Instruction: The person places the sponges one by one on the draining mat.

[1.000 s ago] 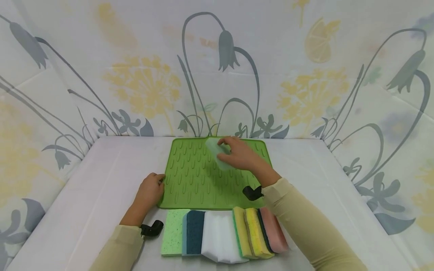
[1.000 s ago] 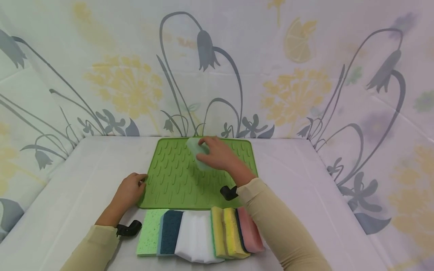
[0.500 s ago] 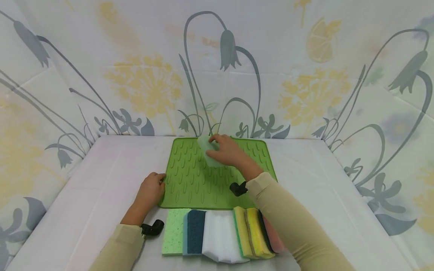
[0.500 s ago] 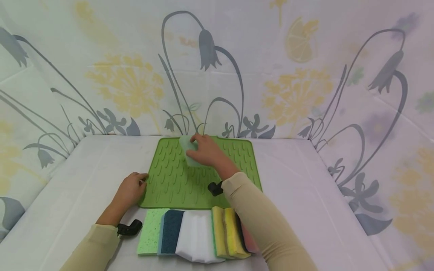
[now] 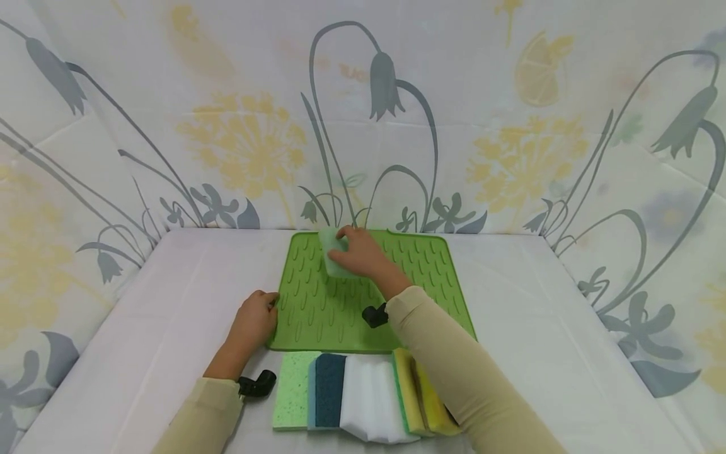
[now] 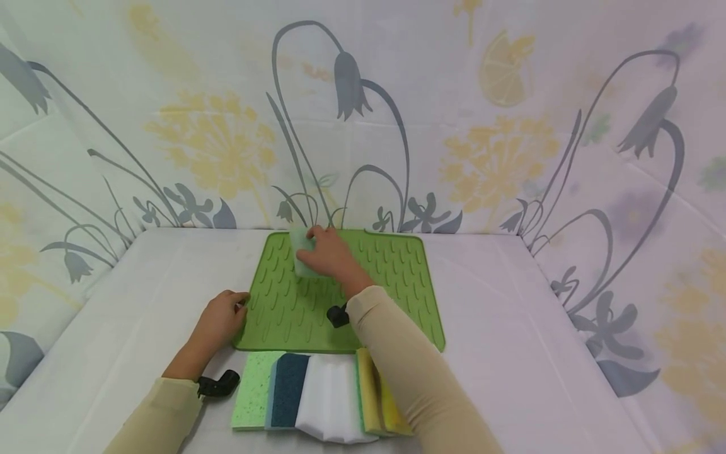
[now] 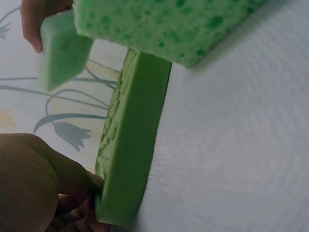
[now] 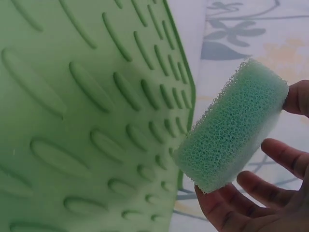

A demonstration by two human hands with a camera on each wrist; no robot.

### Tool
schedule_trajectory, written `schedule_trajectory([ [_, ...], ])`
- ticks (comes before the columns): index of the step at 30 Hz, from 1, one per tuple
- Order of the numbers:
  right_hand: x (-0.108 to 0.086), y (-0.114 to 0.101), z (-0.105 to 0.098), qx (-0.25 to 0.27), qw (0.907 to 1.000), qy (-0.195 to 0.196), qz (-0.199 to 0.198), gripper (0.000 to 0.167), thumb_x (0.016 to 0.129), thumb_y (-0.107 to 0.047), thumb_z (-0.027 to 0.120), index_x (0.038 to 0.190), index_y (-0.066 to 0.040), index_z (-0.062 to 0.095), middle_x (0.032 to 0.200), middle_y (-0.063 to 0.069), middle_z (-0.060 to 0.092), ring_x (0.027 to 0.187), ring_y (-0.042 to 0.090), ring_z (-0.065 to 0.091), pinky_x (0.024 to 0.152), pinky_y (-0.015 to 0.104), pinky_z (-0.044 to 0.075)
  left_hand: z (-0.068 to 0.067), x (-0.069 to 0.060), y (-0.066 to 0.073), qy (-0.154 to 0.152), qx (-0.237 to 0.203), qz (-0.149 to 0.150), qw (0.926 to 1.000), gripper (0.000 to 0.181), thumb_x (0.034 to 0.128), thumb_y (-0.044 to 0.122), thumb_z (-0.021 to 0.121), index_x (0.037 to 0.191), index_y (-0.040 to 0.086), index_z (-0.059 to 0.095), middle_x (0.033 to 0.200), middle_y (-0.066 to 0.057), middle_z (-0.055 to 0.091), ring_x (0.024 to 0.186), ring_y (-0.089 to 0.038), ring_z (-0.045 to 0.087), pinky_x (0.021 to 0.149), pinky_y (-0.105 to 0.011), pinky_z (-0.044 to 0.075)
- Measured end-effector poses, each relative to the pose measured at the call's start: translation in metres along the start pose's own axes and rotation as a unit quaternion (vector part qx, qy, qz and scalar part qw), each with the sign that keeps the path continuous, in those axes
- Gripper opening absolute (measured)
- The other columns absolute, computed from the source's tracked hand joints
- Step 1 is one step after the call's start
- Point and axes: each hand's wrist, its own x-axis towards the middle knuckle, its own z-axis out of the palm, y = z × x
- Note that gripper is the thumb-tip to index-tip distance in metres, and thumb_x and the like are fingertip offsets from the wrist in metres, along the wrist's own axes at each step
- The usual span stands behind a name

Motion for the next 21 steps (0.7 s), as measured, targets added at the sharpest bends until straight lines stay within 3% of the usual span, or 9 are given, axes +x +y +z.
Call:
schedule_trajectory([
  [21, 0.026, -0.015, 0.041, 0.048, 0.9971, 0.031, 0.050, 0.052, 0.094, -0.047, 0.055, 0.132, -0.012, 0.051, 0.139, 0.018, 0.048, 0.122, 0.032, 0.051, 0.096, 0.047, 0.047, 0.000, -0.001, 0.001, 0.000, 0.001, 0.000, 1.0000, 0.035, 0.0945, 0.002, 0.051, 0.126, -0.011, 0.058, 0.114, -0.027, 0.060, 0.104, -0.038, 0.060, 0.085, -0.048, 0.052],
])
